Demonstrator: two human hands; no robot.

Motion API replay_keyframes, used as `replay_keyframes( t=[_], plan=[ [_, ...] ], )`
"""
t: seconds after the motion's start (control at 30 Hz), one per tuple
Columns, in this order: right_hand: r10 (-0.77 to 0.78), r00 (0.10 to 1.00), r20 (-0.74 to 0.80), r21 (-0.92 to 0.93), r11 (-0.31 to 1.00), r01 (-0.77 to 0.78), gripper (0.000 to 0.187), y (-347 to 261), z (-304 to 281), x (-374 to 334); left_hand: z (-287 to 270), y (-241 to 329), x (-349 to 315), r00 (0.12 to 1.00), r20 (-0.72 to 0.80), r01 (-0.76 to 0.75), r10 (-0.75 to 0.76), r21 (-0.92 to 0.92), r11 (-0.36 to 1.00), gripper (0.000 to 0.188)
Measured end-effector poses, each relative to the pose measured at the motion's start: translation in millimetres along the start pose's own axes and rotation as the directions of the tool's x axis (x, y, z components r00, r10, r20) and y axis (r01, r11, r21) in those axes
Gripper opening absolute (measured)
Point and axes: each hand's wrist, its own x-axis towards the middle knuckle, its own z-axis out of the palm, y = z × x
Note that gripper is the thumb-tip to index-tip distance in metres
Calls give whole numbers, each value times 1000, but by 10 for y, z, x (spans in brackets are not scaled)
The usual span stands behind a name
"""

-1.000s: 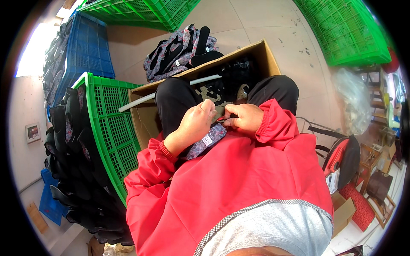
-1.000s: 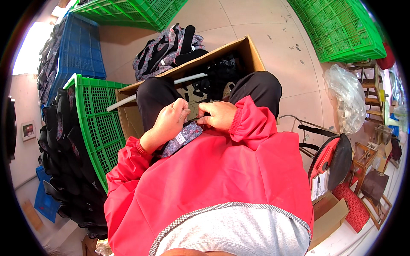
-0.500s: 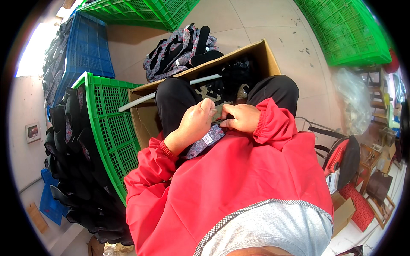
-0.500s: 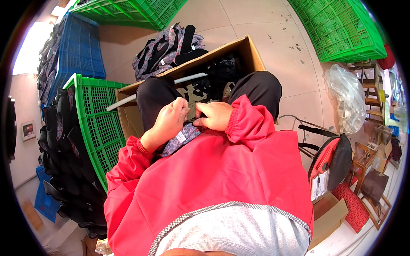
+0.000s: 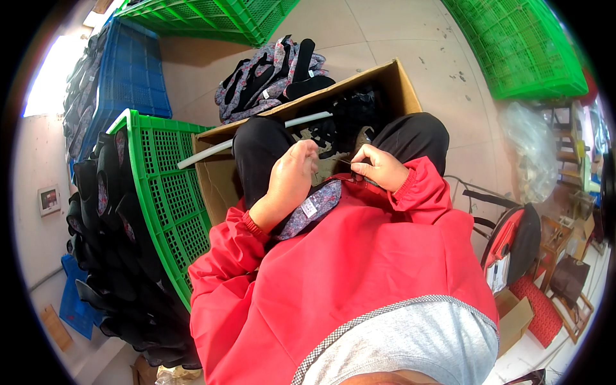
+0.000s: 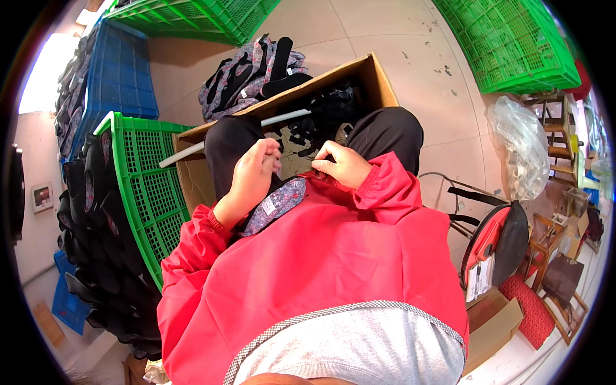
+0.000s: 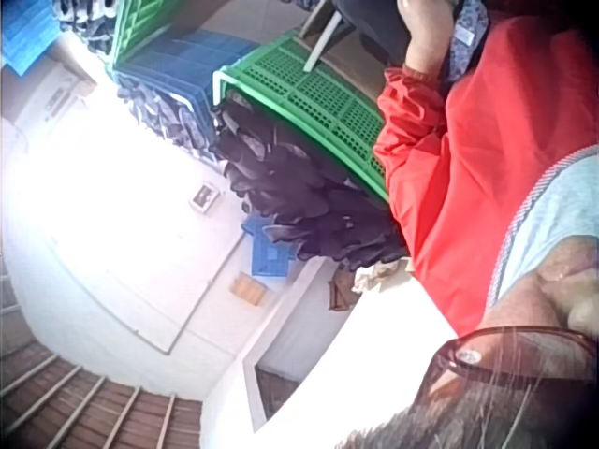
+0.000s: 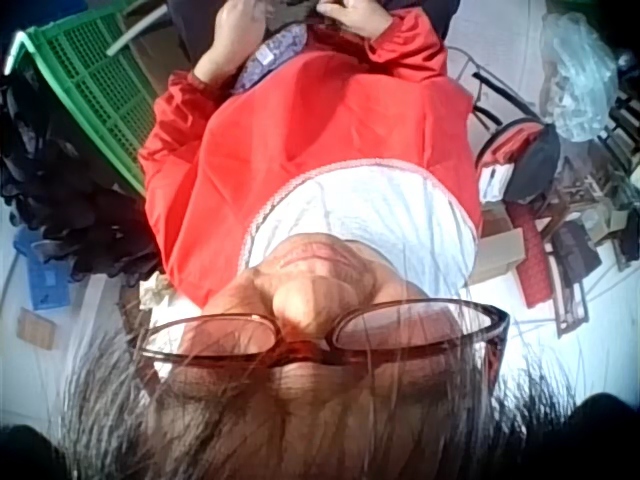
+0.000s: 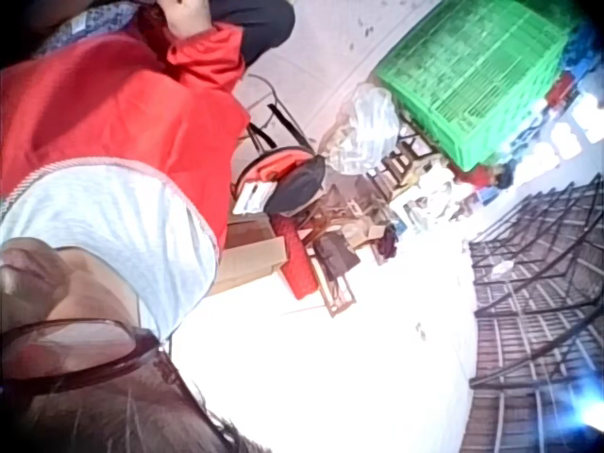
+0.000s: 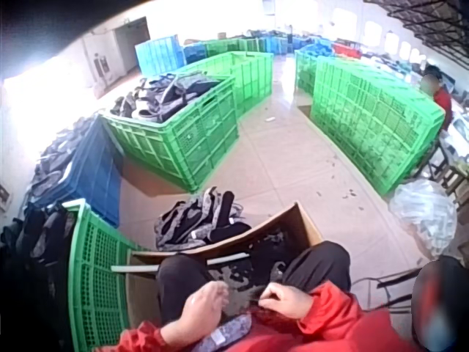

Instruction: The person sits on the floor in a warehouse environment, picking up black slippers from a green crate and placing them on a cardboard box. They use a needle and thread to stitch the fabric lining of the slippers by hand, then place the finished items back into the crate.

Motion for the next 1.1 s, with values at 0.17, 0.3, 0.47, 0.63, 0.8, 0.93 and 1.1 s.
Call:
replay_keyframes(
  t=[0.17,0.3,0.47,0.63,0.8,0.93,1.1],
  plan=[
    [221,975,4,145,965,-220,27,-94,72,-81,-24,-12,18,986,-45,-144,162,279,949,10],
    [93,996,15,108,990,-94,43,-68,213,-67,-49,60,2,995,65,-86,74,208,974,14],
    [101,993,-63,314,947,-76,48,34,347,-35,-63,220,-24,951,291,62,-105,154,986,19],
    [129,988,-82,281,954,-101,51,-13,355,-36,-47,259,42,929,369,-75,-23,249,966,17],
    [233,970,-69,264,942,-208,44,-149,298,-78,31,308,80,969,245,-113,41,287,951,12],
    [214,976,-50,379,908,-180,34,-126,125,-106,52,279,79,990,109,-114,85,287,951,12],
    [192,980,47,128,972,-197,31,-35,-58,-197,44,260,73,998,51,-37,28,188,981,12]
  ],
)
